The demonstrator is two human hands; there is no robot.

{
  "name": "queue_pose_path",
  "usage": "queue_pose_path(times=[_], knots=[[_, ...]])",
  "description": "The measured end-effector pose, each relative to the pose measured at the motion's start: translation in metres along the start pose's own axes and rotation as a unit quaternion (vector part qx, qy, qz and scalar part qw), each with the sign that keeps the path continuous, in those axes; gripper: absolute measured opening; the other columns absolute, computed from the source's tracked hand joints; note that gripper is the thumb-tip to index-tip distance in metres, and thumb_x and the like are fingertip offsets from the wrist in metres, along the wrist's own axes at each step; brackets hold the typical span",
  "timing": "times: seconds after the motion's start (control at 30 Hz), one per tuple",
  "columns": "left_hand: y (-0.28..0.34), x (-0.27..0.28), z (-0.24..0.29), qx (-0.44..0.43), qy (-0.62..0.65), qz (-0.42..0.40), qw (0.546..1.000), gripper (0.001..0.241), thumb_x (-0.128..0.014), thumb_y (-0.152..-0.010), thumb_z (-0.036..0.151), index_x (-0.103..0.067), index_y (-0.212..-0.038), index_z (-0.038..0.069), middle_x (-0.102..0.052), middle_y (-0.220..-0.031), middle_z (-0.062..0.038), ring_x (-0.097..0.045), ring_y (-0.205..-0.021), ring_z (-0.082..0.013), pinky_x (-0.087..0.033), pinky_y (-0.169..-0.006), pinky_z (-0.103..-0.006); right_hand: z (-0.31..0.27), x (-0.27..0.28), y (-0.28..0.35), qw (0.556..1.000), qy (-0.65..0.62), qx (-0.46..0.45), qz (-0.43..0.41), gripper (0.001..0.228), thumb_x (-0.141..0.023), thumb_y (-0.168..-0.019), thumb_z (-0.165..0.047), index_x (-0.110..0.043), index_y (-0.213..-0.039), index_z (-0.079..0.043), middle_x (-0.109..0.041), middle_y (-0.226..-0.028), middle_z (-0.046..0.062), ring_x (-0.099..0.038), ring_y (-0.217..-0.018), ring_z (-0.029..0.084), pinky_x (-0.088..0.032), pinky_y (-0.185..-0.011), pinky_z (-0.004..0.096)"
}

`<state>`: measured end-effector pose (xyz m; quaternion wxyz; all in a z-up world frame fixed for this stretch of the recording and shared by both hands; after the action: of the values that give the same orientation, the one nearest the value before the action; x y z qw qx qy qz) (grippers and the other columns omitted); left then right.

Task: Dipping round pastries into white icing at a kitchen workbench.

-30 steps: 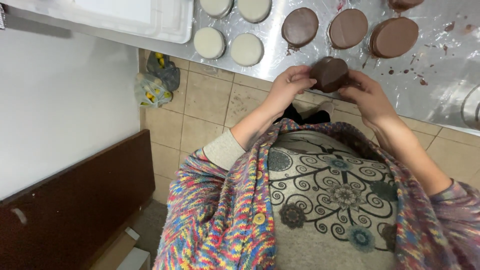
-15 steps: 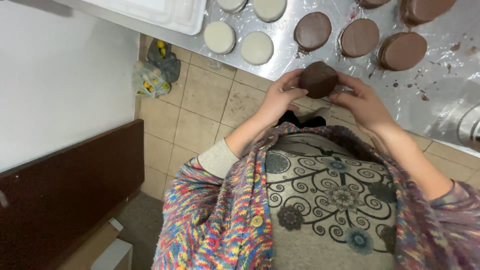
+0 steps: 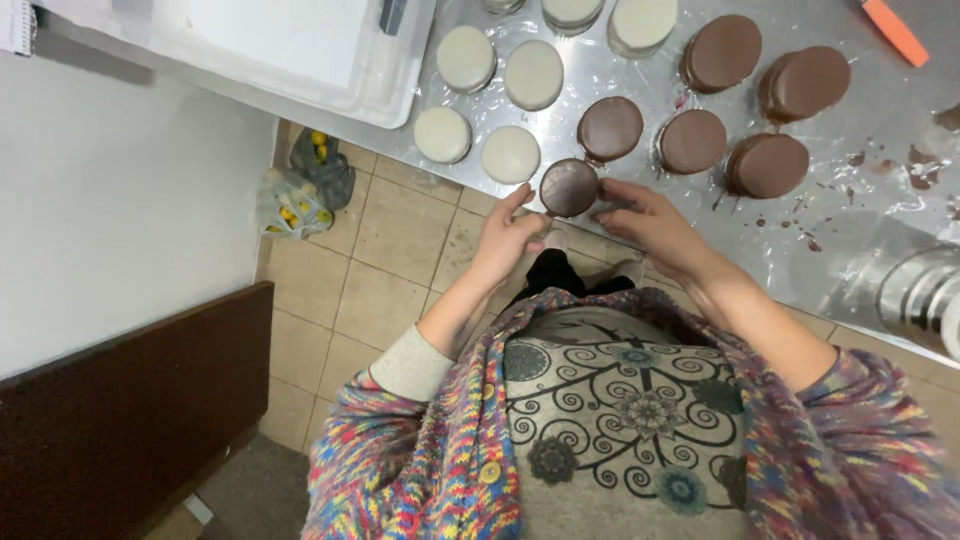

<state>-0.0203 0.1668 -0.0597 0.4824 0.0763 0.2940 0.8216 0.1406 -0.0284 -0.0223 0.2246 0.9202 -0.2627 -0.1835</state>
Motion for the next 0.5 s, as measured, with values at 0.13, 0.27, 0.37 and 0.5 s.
queue_pose_path(times=[0.13,0.27,0.37,0.5], knots=[[0.031,0.017,0.007,0.000,-0.009,-0.003,1.000,0.074,-0.068,-0.089,0.010,-0.037,-0.155,0.001,-0.053,-0.147,-0.009,-0.066,-0.100,-0.0125,-0.058,-0.070,-0.0268,0.015,0.019,0.028,0.999,-0.013,0.011,0.037,0.060,-0.064,-0.089,-0.009,-0.051,-0.147,-0.007,-0.060,-0.143,0.007,-0.064,-0.119,0.015,-0.051,-0.101,0.031],[0.047,-0.002,0.062,-0.070,-0.042,-0.041,0.996,0.067,-0.068,-0.091,0.008,-0.045,-0.153,0.006,-0.058,-0.140,-0.009,-0.064,-0.103,-0.0085,-0.056,-0.074,-0.0247,-0.017,0.033,0.084,0.941,0.274,0.091,0.174,0.054,-0.072,-0.092,-0.016,-0.060,-0.144,-0.009,-0.060,-0.138,0.013,-0.065,-0.113,0.020,-0.055,-0.092,0.032],[0.041,-0.017,0.078,-0.130,-0.092,-0.061,0.985,0.059,-0.071,-0.091,0.006,-0.054,-0.148,0.006,-0.065,-0.130,-0.008,-0.062,-0.096,-0.0078,-0.054,-0.078,-0.0237,-0.015,0.064,0.108,0.857,0.384,0.098,0.328,0.061,-0.082,-0.092,-0.027,-0.059,-0.147,-0.015,-0.053,-0.139,0.015,-0.059,-0.122,0.026,-0.052,-0.097,0.036],[0.036,-0.028,0.088,-0.157,-0.111,-0.071,0.979,0.052,-0.073,-0.092,0.005,-0.059,-0.142,0.005,-0.068,-0.123,-0.007,-0.062,-0.092,-0.0070,-0.052,-0.087,-0.0240,0.015,0.096,0.108,0.738,0.506,0.148,0.422,0.086,-0.092,-0.088,-0.041,-0.048,-0.153,-0.007,-0.044,-0.149,0.015,-0.044,-0.142,0.037,-0.037,-0.121,0.047]])
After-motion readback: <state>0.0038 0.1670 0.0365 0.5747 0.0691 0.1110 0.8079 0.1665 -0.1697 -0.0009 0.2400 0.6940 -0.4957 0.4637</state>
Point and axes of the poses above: each hand's wrist, its own y-axis away from the middle knuckle, its own x-axis out of the back of the hand, z = x × y, the point moved 1 cm from there along -y, towards the middle knuckle
